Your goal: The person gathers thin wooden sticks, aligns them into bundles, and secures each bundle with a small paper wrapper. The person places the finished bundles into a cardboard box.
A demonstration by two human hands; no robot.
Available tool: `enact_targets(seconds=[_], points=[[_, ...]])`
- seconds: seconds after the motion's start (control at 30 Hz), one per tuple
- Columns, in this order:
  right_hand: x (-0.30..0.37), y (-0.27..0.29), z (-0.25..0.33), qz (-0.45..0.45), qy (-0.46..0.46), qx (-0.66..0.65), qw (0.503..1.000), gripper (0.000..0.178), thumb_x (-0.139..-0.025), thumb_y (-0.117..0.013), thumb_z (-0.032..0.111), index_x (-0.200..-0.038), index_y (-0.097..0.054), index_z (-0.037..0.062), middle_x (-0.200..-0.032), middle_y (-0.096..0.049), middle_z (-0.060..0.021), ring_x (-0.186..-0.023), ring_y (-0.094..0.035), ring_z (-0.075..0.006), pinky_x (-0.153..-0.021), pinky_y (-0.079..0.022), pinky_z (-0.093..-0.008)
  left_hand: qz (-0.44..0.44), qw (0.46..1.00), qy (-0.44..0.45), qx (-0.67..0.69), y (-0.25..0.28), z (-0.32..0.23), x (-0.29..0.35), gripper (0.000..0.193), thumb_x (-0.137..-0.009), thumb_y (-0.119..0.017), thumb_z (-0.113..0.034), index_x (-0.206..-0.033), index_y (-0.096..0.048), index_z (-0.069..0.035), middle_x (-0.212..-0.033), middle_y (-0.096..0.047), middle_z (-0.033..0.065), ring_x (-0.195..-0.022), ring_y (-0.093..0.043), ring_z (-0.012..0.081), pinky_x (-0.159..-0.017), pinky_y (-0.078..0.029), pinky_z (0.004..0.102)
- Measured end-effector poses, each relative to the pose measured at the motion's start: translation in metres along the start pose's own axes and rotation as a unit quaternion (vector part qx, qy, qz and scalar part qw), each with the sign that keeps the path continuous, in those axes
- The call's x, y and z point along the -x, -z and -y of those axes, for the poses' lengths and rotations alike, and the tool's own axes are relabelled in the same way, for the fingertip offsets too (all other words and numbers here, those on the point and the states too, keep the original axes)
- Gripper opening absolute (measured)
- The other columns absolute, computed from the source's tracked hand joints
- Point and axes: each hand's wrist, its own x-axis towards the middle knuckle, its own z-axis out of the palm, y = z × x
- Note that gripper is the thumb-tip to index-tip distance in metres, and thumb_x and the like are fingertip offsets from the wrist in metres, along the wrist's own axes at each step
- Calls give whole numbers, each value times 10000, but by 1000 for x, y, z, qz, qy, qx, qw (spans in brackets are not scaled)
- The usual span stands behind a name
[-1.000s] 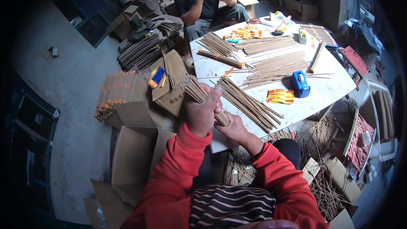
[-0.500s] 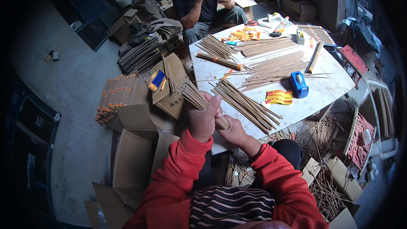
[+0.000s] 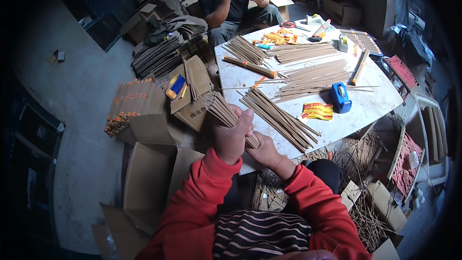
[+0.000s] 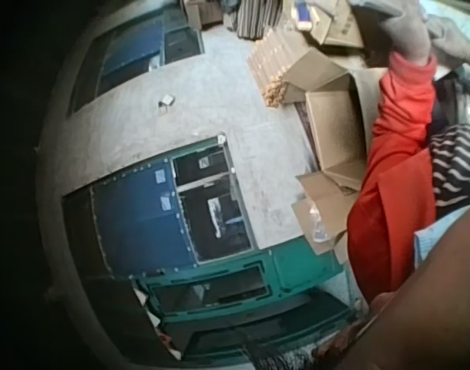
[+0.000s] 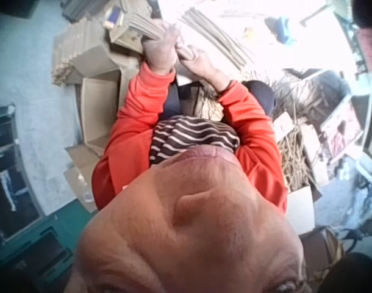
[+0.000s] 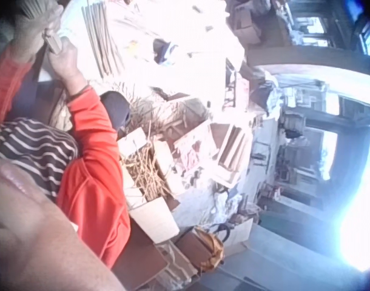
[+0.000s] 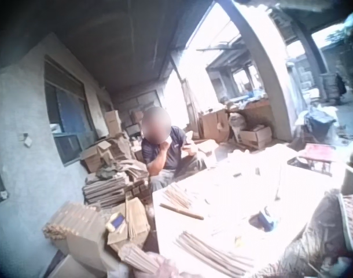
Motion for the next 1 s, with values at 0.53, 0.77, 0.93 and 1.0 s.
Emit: enact_targets(seconds=[0.53, 0.77, 0.93, 1.0], points=[[-1, 17, 50, 279, -292, -158, 901, 241, -765, -681, 192, -847, -544, 11, -613, -521, -2, -470, -472, -78, -448, -415, -229, 24, 982, 91, 161, 51, -18, -33, 226, -847, -568, -157, -682, -424, -104, -523, -388, -19, -409, -391, 100, -405, -341, 251], [16, 16, 51, 235, -320, -79, 914, 193, -808, -618, 191, -828, -535, 17, -562, -495, -3, -408, -469, -78, -381, -385, -215, -81, 962, 177, 193, 65, 14, -36, 240, -850, -537, -146, -641, -421, -129, -532, -412, -32, -433, -366, 83, -429, -322, 241], [15, 17, 54, 277, -402, -143, 861, 147, -822, -586, 150, -787, -531, 18, -535, -473, -10, -373, -435, -82, -346, -374, -211, -128, 954, 205, 175, 72, 27, -37, 202, -845, -562, -145, -696, -429, -120, -556, -418, -23, -462, -389, 91, -439, -339, 240], [18, 17, 46, 296, -410, -193, 841, 140, -820, -583, 128, -750, -519, 25, -514, -463, -8, -359, -427, -82, -334, -370, -215, -120, 953, 216, 176, 71, 29, -37, 202, -851, -567, -161, -706, -434, -117, -563, -422, -21, -469, -396, 91, -446, -348, 239]])
